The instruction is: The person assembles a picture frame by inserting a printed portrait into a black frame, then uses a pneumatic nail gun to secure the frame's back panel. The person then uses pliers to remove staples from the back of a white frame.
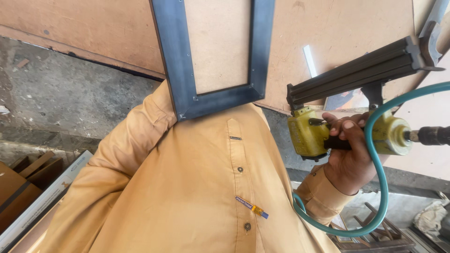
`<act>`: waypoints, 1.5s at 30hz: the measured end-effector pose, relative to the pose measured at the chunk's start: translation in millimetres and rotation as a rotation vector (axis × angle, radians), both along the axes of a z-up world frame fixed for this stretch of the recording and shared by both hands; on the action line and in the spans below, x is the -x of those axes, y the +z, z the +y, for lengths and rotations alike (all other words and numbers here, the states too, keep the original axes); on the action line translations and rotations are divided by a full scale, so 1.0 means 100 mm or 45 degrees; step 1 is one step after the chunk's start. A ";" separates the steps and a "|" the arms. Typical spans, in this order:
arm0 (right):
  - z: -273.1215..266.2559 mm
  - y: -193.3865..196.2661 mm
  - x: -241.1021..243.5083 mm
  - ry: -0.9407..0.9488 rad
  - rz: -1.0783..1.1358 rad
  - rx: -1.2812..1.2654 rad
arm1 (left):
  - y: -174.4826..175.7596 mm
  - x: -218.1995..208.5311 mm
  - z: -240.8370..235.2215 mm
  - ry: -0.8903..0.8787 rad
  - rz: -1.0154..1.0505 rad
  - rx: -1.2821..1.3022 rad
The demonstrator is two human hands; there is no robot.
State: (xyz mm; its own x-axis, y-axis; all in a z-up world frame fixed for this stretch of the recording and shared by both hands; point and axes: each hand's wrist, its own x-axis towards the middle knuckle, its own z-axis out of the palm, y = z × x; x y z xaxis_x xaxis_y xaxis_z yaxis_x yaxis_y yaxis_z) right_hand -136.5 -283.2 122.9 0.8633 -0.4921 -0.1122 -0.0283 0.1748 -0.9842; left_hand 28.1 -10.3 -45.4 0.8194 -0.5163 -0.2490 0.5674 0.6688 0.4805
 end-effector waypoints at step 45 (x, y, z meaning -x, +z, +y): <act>-0.15 -0.43 -0.05 0.046 0.100 -0.062 | -0.73 0.34 -0.07 0.611 0.359 -0.178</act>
State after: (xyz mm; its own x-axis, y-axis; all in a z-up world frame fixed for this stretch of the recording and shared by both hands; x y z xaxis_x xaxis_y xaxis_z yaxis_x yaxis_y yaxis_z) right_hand -131.9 -298.2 79.6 0.8679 -0.4532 -0.2032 -0.1120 0.2199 -0.9691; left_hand -6.0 -16.9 -117.9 0.8457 -0.0493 -0.5314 0.3351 0.8240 0.4568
